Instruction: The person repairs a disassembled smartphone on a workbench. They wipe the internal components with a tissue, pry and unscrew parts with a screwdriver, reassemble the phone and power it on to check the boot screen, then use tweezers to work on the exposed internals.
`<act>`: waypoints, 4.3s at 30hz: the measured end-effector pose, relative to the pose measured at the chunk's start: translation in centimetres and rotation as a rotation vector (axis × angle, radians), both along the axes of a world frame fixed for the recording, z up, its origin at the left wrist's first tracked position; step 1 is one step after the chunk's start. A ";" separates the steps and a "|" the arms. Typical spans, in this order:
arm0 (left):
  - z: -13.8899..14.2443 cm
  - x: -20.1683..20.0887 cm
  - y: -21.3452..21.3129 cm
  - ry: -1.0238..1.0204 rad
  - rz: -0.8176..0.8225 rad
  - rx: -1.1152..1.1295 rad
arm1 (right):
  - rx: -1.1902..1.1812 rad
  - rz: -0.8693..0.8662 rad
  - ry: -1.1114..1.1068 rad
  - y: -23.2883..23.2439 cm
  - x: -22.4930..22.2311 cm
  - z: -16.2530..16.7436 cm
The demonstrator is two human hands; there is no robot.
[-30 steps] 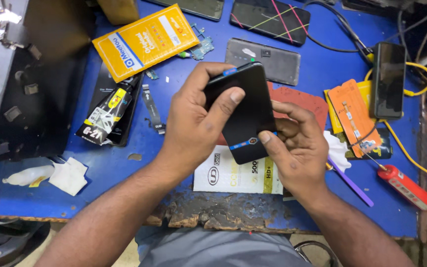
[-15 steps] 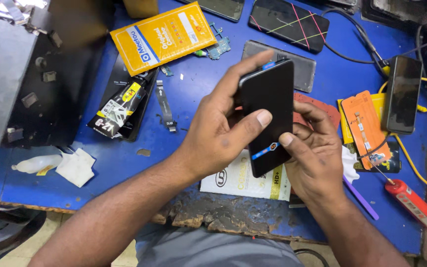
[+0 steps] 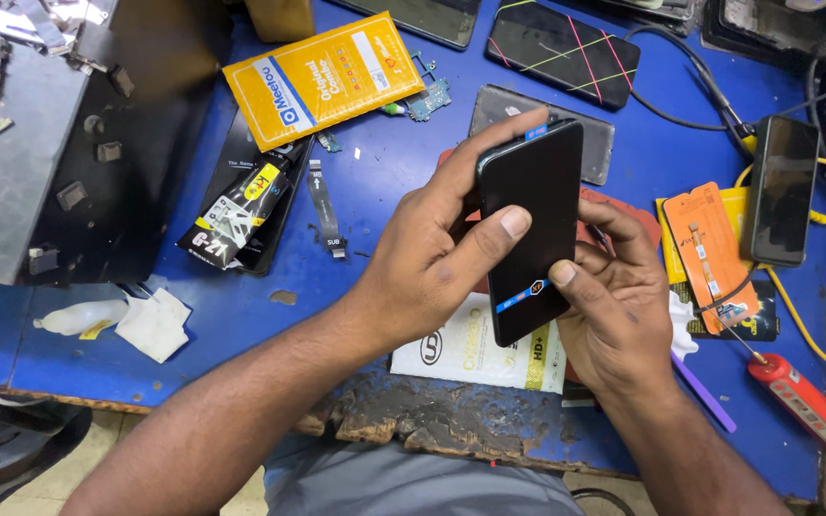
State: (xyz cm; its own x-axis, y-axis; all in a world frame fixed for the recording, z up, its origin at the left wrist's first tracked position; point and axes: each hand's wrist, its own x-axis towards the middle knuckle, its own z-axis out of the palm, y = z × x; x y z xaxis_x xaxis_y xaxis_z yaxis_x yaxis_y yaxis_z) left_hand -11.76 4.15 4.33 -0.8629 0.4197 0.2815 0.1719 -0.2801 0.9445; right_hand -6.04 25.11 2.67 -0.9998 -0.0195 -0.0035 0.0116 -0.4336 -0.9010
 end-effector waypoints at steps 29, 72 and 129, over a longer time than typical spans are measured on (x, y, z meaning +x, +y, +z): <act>-1.0 0.2 0.9 -0.083 -0.008 0.118 | 0.290 -0.106 0.124 0.2 1.5 -0.9; -2.1 -0.3 1.0 -0.165 0.026 0.086 | 0.276 -0.056 0.030 -0.2 0.8 -0.7; -0.1 -0.4 -0.8 -0.041 0.036 0.213 | 0.376 0.057 0.004 -0.4 0.8 -1.3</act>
